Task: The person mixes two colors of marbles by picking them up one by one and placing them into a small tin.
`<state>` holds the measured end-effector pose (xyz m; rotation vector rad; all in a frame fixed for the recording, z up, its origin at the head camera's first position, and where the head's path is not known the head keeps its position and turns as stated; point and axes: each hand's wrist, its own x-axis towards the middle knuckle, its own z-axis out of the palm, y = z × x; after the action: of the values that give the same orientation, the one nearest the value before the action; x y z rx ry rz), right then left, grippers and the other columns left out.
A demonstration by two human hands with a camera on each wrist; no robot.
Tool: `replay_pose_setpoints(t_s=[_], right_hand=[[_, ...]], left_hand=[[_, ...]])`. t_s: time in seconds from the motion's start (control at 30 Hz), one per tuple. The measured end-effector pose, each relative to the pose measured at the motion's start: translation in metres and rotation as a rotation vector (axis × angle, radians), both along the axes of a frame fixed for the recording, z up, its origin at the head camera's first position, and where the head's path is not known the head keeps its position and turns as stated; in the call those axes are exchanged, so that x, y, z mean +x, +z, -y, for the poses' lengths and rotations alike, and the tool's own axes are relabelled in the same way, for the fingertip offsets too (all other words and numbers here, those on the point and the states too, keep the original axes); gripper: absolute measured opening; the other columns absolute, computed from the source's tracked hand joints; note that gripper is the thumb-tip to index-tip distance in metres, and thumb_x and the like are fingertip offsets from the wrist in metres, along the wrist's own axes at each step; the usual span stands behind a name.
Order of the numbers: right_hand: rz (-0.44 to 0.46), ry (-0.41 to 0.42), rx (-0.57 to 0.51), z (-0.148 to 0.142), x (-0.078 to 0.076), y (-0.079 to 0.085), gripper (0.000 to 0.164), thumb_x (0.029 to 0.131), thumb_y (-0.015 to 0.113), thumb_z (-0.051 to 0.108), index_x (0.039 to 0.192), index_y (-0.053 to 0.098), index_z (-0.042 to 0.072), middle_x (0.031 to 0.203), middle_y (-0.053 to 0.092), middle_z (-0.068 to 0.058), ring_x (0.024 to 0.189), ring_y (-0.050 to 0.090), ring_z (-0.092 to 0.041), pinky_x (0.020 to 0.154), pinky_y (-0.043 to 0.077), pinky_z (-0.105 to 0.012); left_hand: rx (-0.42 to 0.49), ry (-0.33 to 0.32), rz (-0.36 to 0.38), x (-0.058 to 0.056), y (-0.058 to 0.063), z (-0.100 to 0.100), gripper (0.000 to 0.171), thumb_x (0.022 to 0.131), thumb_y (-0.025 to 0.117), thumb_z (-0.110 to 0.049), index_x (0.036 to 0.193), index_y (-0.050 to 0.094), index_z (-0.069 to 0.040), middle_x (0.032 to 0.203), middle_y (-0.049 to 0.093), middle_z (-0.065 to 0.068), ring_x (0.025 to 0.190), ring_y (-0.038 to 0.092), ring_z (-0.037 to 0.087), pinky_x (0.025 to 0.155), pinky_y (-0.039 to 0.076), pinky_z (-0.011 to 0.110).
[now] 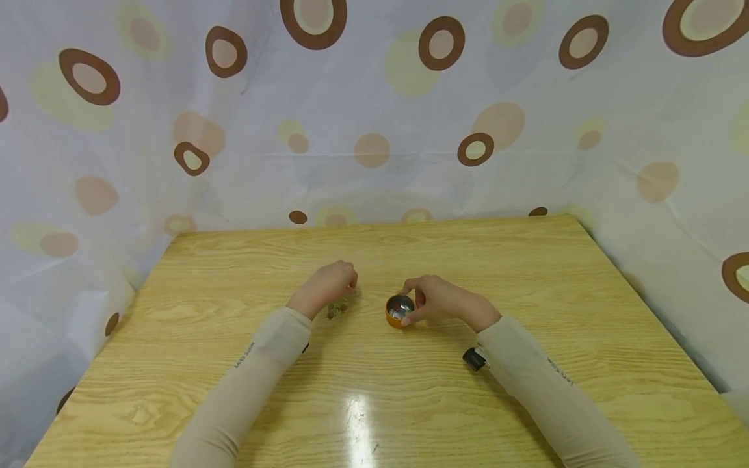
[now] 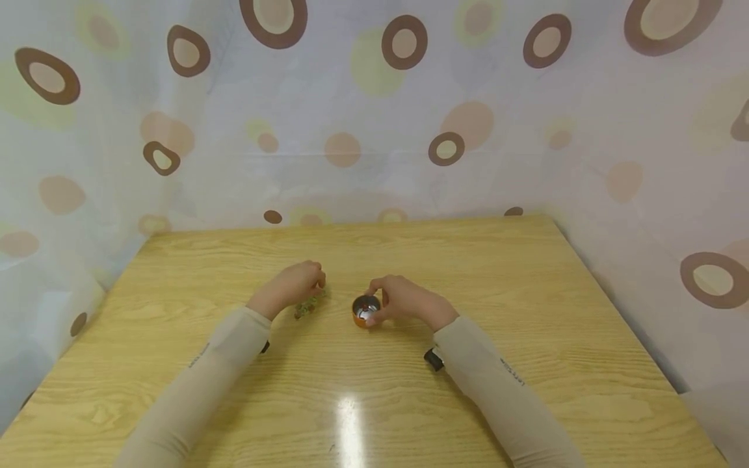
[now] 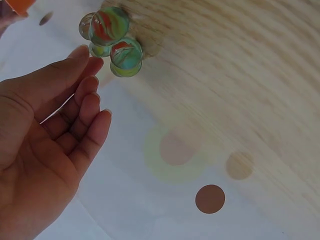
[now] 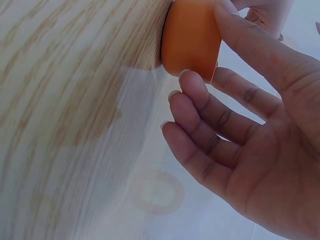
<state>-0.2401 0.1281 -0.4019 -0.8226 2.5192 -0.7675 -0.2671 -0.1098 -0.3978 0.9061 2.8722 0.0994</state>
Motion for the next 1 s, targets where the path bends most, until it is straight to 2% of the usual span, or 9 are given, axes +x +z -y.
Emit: replay_pose_setpoints(t_s=[0.17,0.33,0.57,0.73,1.0], right_hand=[[0.003,-0.003,0.002,0.001,0.001,0.001,0.055,0.071,0.071,0.036,0.115,0.054,0.009,0.066,0.054,-0.001,0.056,0.049,-0.014,0.053,0.042,-0.026],[0.008,-0.009,-0.002,0.002,0.002,0.002,0.054,0.071,0.072,0.035,0.114,0.054,0.009,0.065,0.054,-0.001,0.055,0.048,-0.014,0.052,0.042,-0.027],[0.003,-0.025,0.013,0.002,0.002,0.002,0.053,0.07,0.072,0.037,0.113,0.055,0.011,0.068,0.053,-0.001,0.057,0.048,-0.014,0.053,0.042,-0.027],[-0.001,-0.027,0.011,0.001,0.001,0.001,0.053,0.07,0.072,0.037,0.112,0.055,0.011,0.068,0.053,-0.001,0.057,0.048,-0.014,0.053,0.041,-0.027],[-0.002,-0.025,0.01,0.002,0.001,0.001,0.052,0.069,0.073,0.037,0.111,0.055,0.012,0.068,0.053,-0.001,0.057,0.048,-0.015,0.053,0.041,-0.027]], left_hand=[[0.001,0.019,0.024,0.0,-0.004,-0.001,0.009,0.081,0.064,-0.009,0.088,0.068,-0.007,0.091,0.061,0.005,0.083,0.058,0.019,0.07,0.049,0.028],[-0.008,0.009,-0.003,0.001,-0.005,-0.001,0.005,0.08,0.064,-0.009,0.084,0.068,-0.008,0.087,0.06,0.004,0.081,0.057,0.017,0.068,0.048,0.027],[0.005,-0.003,-0.064,0.006,0.001,-0.002,0.012,0.084,0.055,-0.004,0.082,0.067,-0.007,0.084,0.057,0.005,0.081,0.053,0.019,0.07,0.047,0.03],[0.022,-0.018,-0.089,0.008,0.004,-0.003,0.009,0.084,0.058,-0.008,0.085,0.066,-0.008,0.083,0.055,0.003,0.081,0.052,0.018,0.07,0.047,0.028],[0.008,-0.083,-0.128,0.014,0.014,-0.011,0.01,0.081,0.065,-0.014,0.089,0.066,-0.008,0.085,0.055,0.003,0.082,0.052,0.017,0.072,0.046,0.025]])
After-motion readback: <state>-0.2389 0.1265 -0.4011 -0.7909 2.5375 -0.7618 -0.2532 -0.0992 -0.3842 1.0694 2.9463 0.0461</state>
